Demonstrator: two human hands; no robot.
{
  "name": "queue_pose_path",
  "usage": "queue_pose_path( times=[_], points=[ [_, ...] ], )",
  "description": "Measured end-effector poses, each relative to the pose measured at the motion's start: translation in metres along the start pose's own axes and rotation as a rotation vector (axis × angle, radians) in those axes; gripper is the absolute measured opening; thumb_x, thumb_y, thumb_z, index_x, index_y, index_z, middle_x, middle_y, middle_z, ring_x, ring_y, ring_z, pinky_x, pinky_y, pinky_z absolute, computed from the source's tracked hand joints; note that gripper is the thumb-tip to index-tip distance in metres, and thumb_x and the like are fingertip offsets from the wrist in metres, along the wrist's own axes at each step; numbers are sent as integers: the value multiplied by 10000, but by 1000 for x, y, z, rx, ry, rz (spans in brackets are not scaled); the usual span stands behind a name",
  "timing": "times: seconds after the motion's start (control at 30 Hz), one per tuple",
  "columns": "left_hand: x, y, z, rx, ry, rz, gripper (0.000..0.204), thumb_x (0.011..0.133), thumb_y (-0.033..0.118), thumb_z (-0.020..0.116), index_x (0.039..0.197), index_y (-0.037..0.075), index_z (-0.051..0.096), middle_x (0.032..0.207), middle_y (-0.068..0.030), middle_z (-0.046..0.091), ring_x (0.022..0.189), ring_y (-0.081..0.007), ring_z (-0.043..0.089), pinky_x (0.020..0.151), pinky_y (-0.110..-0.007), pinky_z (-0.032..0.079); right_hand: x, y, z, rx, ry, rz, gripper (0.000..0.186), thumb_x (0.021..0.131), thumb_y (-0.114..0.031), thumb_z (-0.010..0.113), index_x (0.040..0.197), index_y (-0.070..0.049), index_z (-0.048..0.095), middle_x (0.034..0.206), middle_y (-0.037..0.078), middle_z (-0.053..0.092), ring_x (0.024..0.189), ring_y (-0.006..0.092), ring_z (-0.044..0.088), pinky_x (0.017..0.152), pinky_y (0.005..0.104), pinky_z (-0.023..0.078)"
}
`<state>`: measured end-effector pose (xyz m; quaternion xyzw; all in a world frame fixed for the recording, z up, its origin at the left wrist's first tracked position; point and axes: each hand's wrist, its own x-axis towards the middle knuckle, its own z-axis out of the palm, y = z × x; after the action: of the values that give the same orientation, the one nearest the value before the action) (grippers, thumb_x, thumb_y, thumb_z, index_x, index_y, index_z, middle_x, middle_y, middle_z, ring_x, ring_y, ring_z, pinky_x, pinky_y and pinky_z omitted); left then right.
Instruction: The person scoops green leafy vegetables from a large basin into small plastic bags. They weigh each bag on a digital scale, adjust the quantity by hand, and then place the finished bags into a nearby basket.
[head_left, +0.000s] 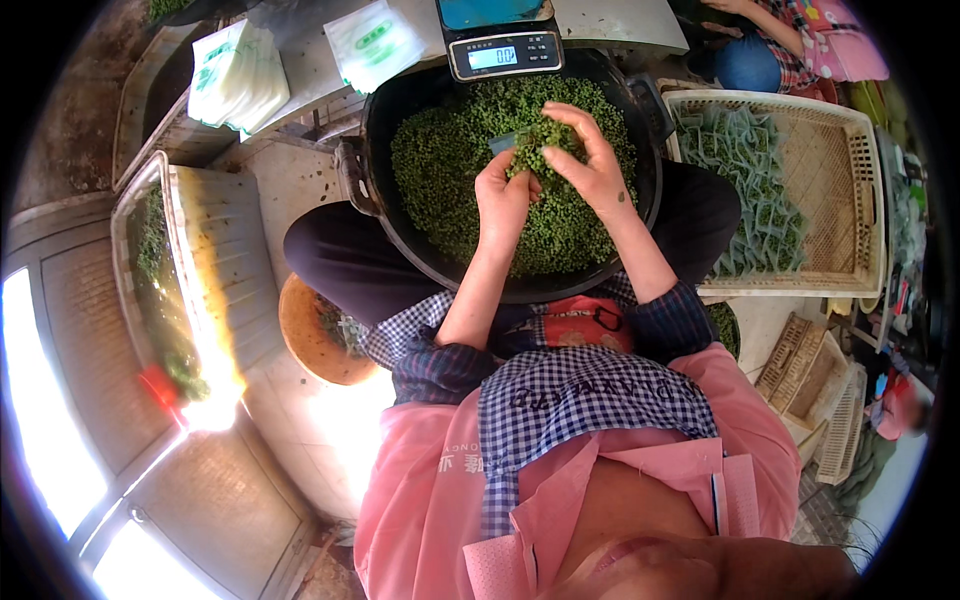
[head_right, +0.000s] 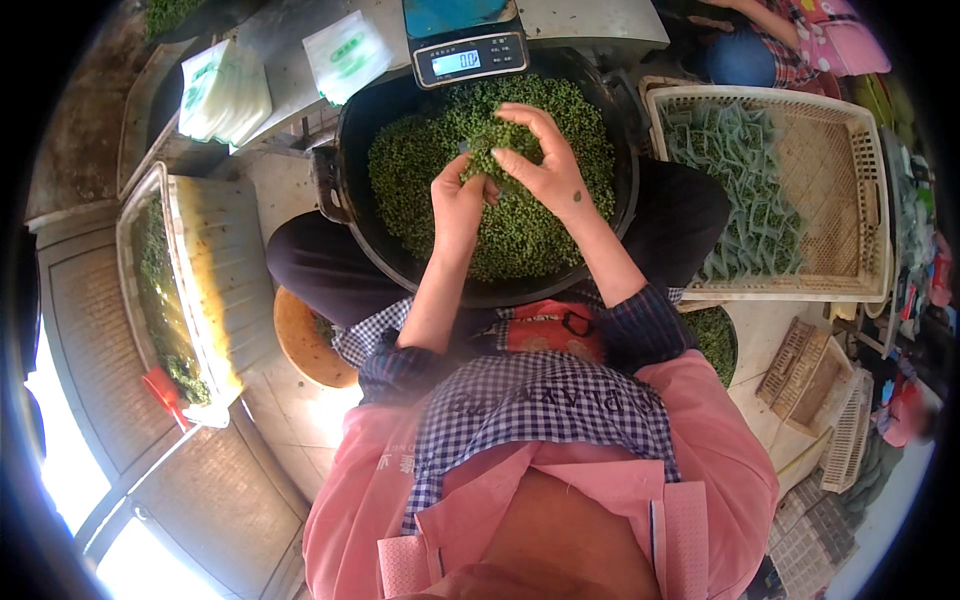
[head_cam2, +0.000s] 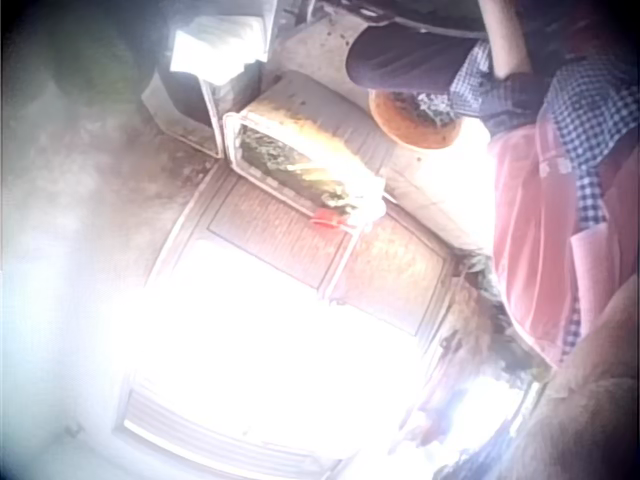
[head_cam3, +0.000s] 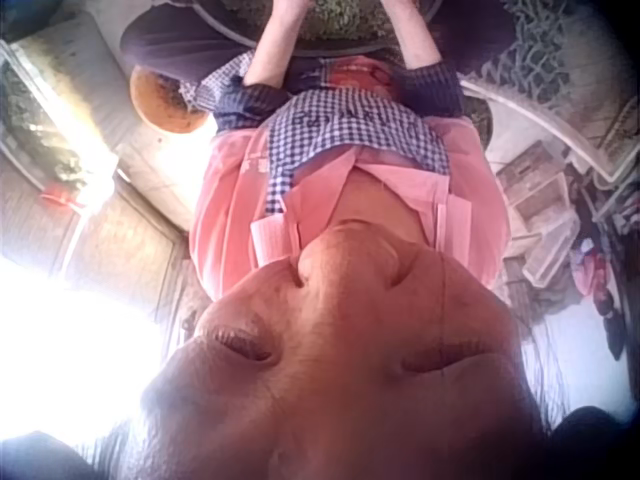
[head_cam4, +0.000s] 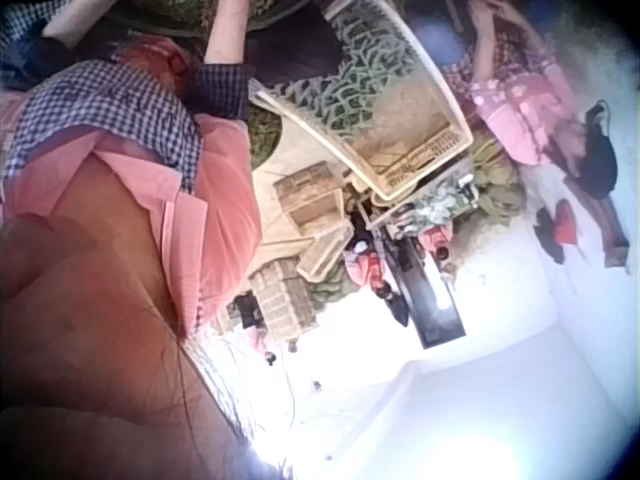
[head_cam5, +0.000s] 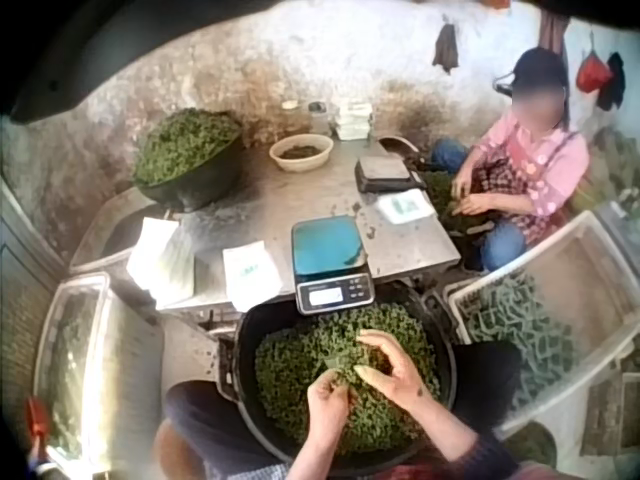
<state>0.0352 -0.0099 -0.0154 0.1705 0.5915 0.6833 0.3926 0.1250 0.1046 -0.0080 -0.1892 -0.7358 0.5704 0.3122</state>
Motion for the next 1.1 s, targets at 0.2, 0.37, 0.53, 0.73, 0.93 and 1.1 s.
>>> queue_pose_path(
  times=[0.2, 0.37, 0.53, 0.73, 0.93, 1.1],
  points=[
    [-6, -12, 2, 422, 38, 222, 267, 826, -30, 505, 1060, -17, 634, 629, -52, 594, 516, -118, 535, 500, -247, 425, -7, 10, -17, -402, -218, 288, 465, 775, -82, 705, 1207, -77, 535, 1230, 92, 488, 1114, 222, 501, 934, 340, 416],
    [-4, -12, 17, 928, -5, 709, 227, 797, 21, 582, 1002, 43, 678, 724, -156, 638, 647, -312, 601, 616, -371, 477, -13, 5, -10, -722, -191, 276, 495, 711, -24, 673, 1178, -71, 516, 1065, 168, 604, 933, 354, 601, 788, 381, 489],
    [20, -14, -11, 318, -39, 86, 230, 917, 81, 502, 1069, -25, 637, 618, -20, 574, 530, -81, 526, 490, -239, 427, -11, -14, -22, -148, -202, 390, 586, 786, -217, 732, 1297, -80, 479, 1062, 114, 628, 773, 193, 610, 724, 316, 496],
    [8, 6, -11, 350, -94, 108, 208, 916, 73, 517, 1052, -30, 637, 597, -21, 568, 514, -81, 516, 482, -241, 417, -3, -2, -23, -257, -100, 220, 498, 807, -207, 725, 1244, -60, 535, 1105, 55, 590, 894, 114, 558, 793, 277, 468],
    [-10, 15, 8, 1030, -197, 675, 298, 737, -5, 547, 982, 111, 672, 661, -104, 626, 592, -319, 566, 578, -390, 463, -26, 54, -22, 2, -233, 465, 167, 790, 17, 629, 937, -43, 579, 841, -31, 584, 784, 70, 510, 715, 234, 429],
    [-13, -12, 21, 1145, -315, 719, 281, 710, 24, 547, 963, 99, 643, 688, -113, 633, 625, -301, 595, 635, -379, 479, -40, 58, 3, 98, 127, 535, 144, 785, 31, 547, 913, -21, 588, 844, -1, 580, 808, 86, 513, 734, 245, 424]
  ],
)
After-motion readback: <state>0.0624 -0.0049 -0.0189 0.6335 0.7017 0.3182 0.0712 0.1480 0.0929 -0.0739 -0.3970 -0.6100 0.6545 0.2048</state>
